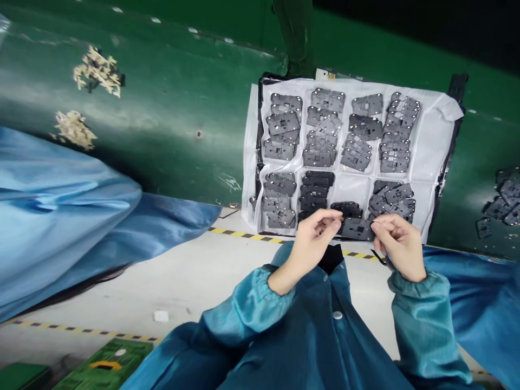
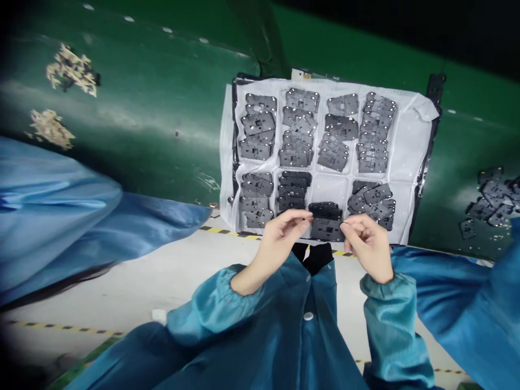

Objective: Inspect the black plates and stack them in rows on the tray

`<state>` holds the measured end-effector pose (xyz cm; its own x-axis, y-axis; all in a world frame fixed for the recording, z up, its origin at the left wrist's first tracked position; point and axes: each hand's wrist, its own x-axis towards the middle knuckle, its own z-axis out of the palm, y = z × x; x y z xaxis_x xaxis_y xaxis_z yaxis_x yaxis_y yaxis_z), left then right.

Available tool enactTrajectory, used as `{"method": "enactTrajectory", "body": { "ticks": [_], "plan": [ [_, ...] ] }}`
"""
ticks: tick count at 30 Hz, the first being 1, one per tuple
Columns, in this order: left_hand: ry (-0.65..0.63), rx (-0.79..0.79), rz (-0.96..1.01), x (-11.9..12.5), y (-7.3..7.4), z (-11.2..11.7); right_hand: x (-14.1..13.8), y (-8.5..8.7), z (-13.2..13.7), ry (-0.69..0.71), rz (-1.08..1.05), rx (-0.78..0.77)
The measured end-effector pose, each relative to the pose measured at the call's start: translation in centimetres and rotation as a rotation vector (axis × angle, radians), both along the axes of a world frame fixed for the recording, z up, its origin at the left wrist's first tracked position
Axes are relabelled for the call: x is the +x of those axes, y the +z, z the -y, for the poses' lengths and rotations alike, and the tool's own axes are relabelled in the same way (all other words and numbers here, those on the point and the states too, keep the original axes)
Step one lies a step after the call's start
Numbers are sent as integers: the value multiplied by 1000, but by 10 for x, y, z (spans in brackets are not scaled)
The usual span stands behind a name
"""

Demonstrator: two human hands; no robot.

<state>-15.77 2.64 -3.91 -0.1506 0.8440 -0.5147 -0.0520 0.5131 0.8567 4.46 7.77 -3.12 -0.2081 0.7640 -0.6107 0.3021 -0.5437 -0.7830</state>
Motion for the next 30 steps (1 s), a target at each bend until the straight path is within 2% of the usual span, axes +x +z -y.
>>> {"method": "enactTrajectory", "body": {
  "ticks": [2, 4, 8, 12, 14, 18, 21, 24, 27, 30],
  "plan": [
    [90, -89, 164, 9, 7, -7, -8, 6, 1, -39, 8, 20],
    [170, -125, 219, 16, 10, -10, -14, 11, 1, -40, 12, 32],
    [268, -130, 219, 21, 12, -12, -20, 18, 0, -47, 9, 35],
    [316, -123, 147, 21, 11, -14, -25, 15, 6, -100, -25, 55],
    [345, -113, 105, 22, 10, -14, -30, 10, 12, -170, -39, 48],
    [374, -43, 57, 25, 10, -13, -46, 0, 24, -424, -21, 59],
    [335, 16, 27, 30, 8, -9, -58, -3, 30, -565, 3, 82],
    [251, 29, -7, 32, 1, -8, -60, -9, 31, -622, 29, 90],
    [54, 95, -141, 25, -7, -13, -48, -25, 20, -715, 52, 108],
    [-169, 204, -414, 9, -16, -17, -35, -49, -5, -820, 76, 170]
  ]
}}
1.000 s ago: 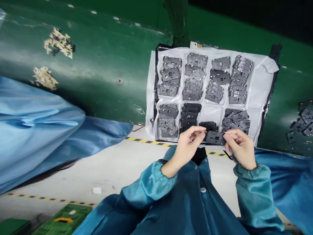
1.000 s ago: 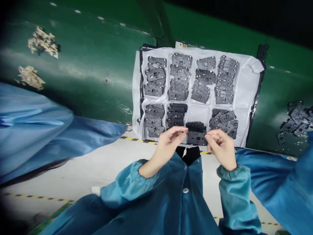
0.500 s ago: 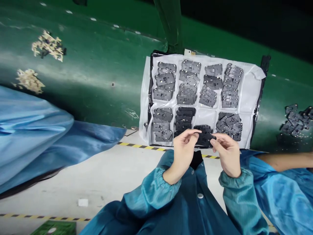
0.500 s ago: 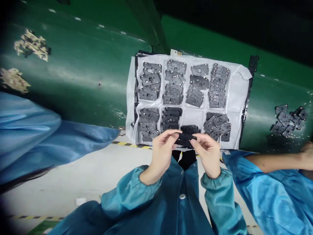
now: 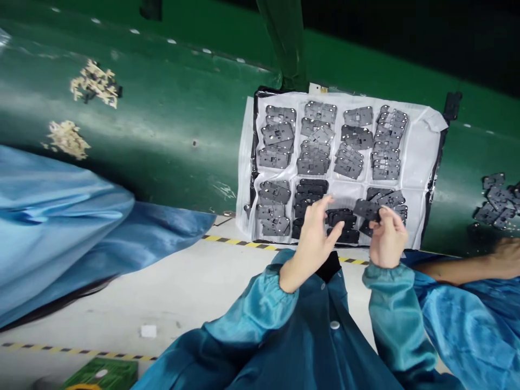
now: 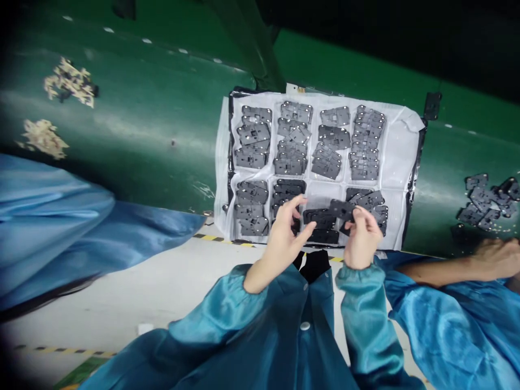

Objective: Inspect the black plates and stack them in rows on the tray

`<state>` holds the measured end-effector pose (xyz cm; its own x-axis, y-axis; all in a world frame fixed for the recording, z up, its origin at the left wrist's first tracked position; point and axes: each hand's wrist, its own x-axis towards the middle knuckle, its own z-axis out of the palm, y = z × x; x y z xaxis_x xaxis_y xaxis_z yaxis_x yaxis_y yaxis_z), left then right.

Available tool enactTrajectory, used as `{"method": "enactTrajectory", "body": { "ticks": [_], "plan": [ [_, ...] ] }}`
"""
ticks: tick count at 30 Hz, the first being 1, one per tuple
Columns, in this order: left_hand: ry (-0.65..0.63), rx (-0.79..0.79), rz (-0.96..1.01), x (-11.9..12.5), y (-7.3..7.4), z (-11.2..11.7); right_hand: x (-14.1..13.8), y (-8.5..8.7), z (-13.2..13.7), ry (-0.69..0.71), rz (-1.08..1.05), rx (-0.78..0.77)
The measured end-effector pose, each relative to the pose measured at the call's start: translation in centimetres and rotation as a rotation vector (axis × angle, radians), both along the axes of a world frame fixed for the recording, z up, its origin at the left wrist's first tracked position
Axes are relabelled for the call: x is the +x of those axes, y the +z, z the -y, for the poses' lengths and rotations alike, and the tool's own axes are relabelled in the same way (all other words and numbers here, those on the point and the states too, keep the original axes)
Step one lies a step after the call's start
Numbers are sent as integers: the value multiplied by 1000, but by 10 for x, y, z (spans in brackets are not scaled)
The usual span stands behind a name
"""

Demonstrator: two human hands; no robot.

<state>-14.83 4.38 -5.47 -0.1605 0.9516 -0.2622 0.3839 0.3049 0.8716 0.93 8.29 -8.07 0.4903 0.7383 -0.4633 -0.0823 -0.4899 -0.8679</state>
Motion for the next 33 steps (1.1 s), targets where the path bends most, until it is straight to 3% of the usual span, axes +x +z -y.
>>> {"method": "enactTrajectory", "body": {
  "ticks": [3, 6, 11, 15, 17, 20, 23, 27, 30, 33],
  "plan": [
    [-179, 32, -243, -13, -9, 0, -1, -22, -27, 168, 35, 2],
    [-327, 14, -408, -14, -18, 1, -4, -28, -38, 430, 160, 55],
    [-444, 9, -524, 4, -31, 2, 22, -8, -12, 671, 583, 228],
    [-472, -11, -556, 13, -41, 3, 35, -10, 13, 1054, 656, 201],
    [-493, -2, -566, 14, -44, 3, 32, -17, 16, 1120, 650, 182],
    [-501, 14, -541, 11, -45, 5, 28, -17, 13, 1070, 602, 138],
    [-426, 37, -403, 7, -37, 4, 29, -5, 8, 967, 345, 82],
    [-171, -36, 60, 6, -16, -4, 24, 17, 8, 618, -78, -3],
    [60, -212, 416, 8, 0, -11, 9, 25, 10, 381, -233, -67],
    [259, -316, 603, 11, 9, -16, -8, 29, 12, 231, -297, -115]
  ]
}}
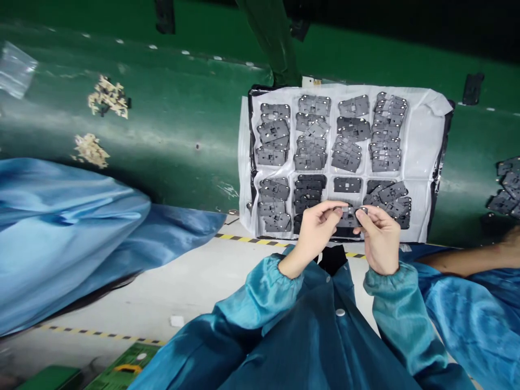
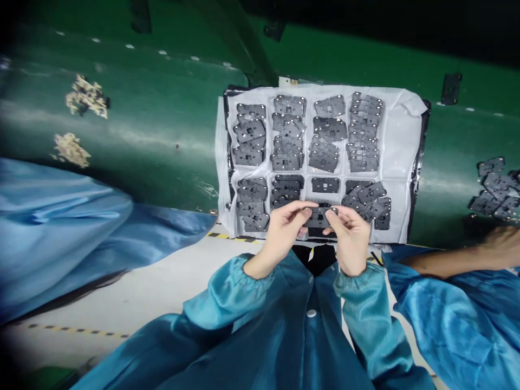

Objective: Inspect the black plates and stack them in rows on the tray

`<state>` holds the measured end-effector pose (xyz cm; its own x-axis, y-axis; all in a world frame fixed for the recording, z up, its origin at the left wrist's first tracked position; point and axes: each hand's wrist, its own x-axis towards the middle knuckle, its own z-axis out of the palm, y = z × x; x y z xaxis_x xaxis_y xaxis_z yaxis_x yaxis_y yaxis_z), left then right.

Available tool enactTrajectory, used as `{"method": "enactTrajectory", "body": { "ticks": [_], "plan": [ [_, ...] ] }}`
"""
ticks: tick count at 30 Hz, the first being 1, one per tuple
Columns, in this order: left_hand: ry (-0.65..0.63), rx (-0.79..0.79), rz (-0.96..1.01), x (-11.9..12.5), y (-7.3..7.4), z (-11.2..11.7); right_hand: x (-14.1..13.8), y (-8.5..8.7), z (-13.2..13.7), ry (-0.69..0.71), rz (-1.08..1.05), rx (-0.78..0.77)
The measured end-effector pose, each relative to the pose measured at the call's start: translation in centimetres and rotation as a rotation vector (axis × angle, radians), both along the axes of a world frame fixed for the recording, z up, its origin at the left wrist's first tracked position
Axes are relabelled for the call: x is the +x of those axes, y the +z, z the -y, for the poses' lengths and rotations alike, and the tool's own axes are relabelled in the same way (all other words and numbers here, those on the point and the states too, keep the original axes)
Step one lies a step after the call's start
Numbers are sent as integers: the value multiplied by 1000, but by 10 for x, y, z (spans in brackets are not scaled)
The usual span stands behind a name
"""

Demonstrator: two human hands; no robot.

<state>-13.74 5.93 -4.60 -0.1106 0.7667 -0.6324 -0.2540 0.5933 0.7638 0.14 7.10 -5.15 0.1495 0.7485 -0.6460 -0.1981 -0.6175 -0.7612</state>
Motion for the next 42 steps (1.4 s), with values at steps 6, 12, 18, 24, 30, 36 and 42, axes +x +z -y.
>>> {"method": "enactTrajectory", "body": {
  "ticks": [6, 12, 18, 24, 30, 36, 42],
  "plan": [
    [97, -66, 51, 2, -2, -2, -16, 6, 3, -105, -13, -4],
    [140, 1, -61, 6, -13, -4, -23, 4, 3, -144, 55, 4],
    [-72, 157, -123, -9, -28, -1, -15, -13, -18, -319, 30, -2],
    [-558, 350, -758, -23, -46, 19, -3, -43, -45, 54, 308, 160],
    [-699, 367, -975, -4, -61, 24, 7, -39, -16, 513, 891, 484],
    [-647, 465, -886, -8, -57, 18, 19, -32, 8, 809, 858, 372],
    [-251, 306, -327, -13, -23, 8, 30, -10, -4, 577, 230, 101]
  ]
}}
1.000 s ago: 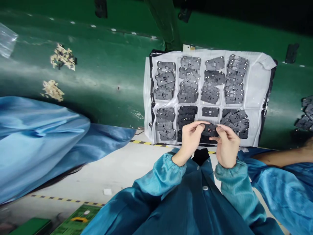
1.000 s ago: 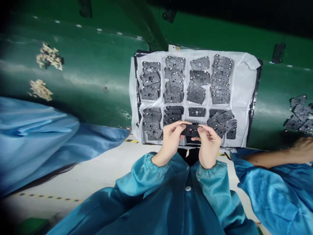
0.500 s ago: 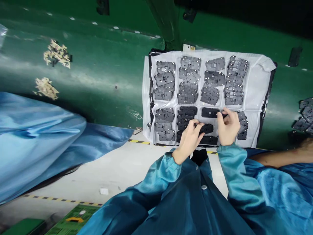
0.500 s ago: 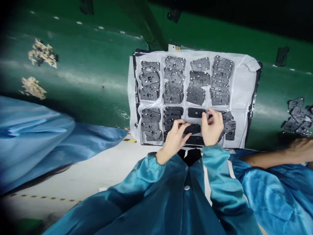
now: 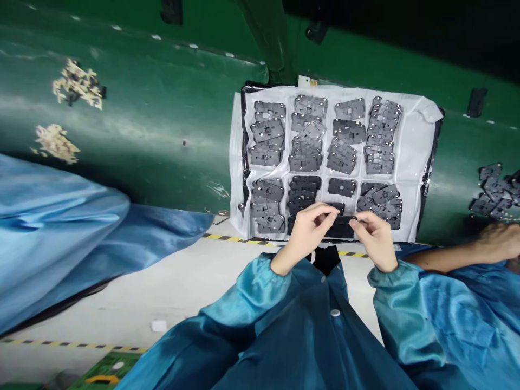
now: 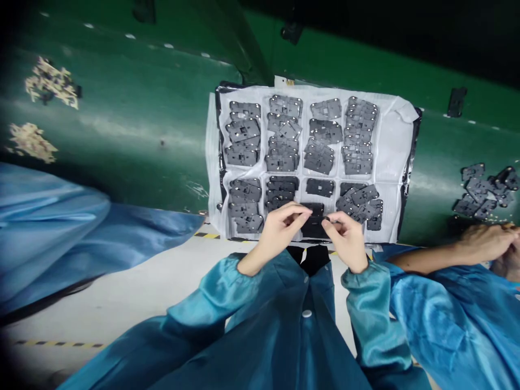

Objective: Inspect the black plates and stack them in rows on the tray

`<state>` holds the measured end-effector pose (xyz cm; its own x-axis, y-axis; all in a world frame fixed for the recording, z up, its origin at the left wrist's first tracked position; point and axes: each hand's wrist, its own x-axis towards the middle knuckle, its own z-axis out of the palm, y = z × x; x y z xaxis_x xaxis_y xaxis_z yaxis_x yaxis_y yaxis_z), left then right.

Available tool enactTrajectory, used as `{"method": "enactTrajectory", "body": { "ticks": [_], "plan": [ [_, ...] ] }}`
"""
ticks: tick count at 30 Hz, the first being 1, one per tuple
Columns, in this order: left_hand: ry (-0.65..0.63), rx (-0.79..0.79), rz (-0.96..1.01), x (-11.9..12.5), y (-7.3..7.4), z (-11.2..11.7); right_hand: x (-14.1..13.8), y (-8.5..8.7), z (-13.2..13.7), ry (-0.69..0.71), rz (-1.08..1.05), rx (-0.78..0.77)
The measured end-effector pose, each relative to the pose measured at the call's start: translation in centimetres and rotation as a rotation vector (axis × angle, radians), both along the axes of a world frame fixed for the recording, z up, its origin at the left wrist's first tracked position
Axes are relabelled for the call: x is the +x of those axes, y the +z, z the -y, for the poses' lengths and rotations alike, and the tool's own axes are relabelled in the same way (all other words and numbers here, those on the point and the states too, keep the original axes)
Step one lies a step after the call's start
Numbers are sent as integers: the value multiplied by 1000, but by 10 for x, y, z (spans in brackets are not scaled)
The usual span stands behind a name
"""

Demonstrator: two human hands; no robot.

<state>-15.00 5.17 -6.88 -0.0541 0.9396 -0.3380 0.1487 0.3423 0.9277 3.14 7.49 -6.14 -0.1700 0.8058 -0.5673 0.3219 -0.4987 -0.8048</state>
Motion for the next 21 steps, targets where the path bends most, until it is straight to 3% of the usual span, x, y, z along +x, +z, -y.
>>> {"method": "enactTrajectory", "body": {
  "ticks": [4, 7, 13, 21],
  "plan": [
    [135, -274, 340, 5, 21, -9, -9, 8, 1, -381, -179, -37],
    [203, -337, 452, 12, 25, -11, -22, 9, 3, -533, -200, -18],
    [398, -365, 430, 21, 20, -10, -37, 11, 6, -549, -135, 27],
    [416, -216, 359, 16, 19, -15, -45, 10, 5, -584, -79, 94]
  ]
}}
